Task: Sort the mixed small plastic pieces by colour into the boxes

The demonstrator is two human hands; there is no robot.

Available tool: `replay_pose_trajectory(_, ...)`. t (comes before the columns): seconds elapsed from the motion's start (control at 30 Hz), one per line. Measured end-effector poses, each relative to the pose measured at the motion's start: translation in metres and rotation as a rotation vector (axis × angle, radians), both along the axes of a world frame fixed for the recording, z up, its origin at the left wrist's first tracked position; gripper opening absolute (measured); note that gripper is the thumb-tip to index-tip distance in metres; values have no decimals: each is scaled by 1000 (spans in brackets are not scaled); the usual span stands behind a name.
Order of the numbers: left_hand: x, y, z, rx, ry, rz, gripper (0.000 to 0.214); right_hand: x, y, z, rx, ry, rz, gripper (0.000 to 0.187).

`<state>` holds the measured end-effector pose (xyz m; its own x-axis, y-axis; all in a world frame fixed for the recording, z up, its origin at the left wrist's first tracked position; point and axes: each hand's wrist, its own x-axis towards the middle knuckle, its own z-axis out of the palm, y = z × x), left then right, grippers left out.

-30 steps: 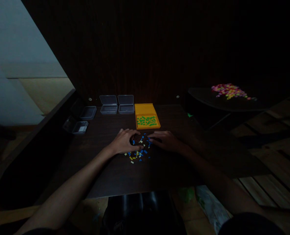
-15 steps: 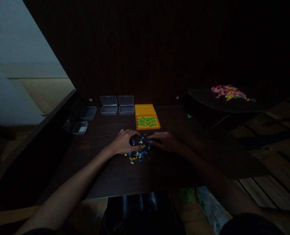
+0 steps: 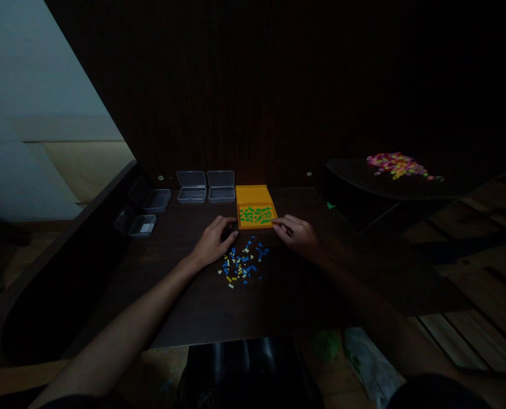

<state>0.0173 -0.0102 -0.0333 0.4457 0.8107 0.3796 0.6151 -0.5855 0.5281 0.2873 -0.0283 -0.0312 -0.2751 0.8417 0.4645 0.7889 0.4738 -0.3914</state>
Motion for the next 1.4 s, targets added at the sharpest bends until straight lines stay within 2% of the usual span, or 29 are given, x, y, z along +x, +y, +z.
replay_pose_trajectory(0.1,1,3,-1,30,-12,6,35,10,12,-3,43,112,-95,28)
replay_pose_trajectory(0.2,2,8,-2,42,-36,-30,32,15,28,-11,9,297,-150,29)
replay_pose_trajectory(0.23,2,9,-2,49,-49,-45,31,16,33,-14,-36,388,-167,31)
replay_pose_trajectory(0.33,2,15,-5,81,-94,-82,29,15,49,-17,-299,658,-231,41)
replay_pose_trajectory(0.4,3,17,-8,91,-94,-89,30,12,58,-18,-382,702,-236,43)
replay_pose_trajectory(0.73,6,20,-12,137,17,-120,27,-8,108,-12,-537,772,-257,30)
replay_pose_trajectory(0.9,4,23,-13,142,34,-134,26,-9,118,-8,-609,813,-269,28)
replay_pose_trajectory(1.03,3,27,-15,162,36,-165,26,-7,116,-10,-601,849,-247,23)
replay_pose_trajectory(1.17,3,29,-16,182,31,-178,26,-7,115,-15,-511,895,-229,19)
replay_pose_trajectory(1.4,7,37,-13,182,66,-149,27,-10,124,-23,-361,905,-213,23)
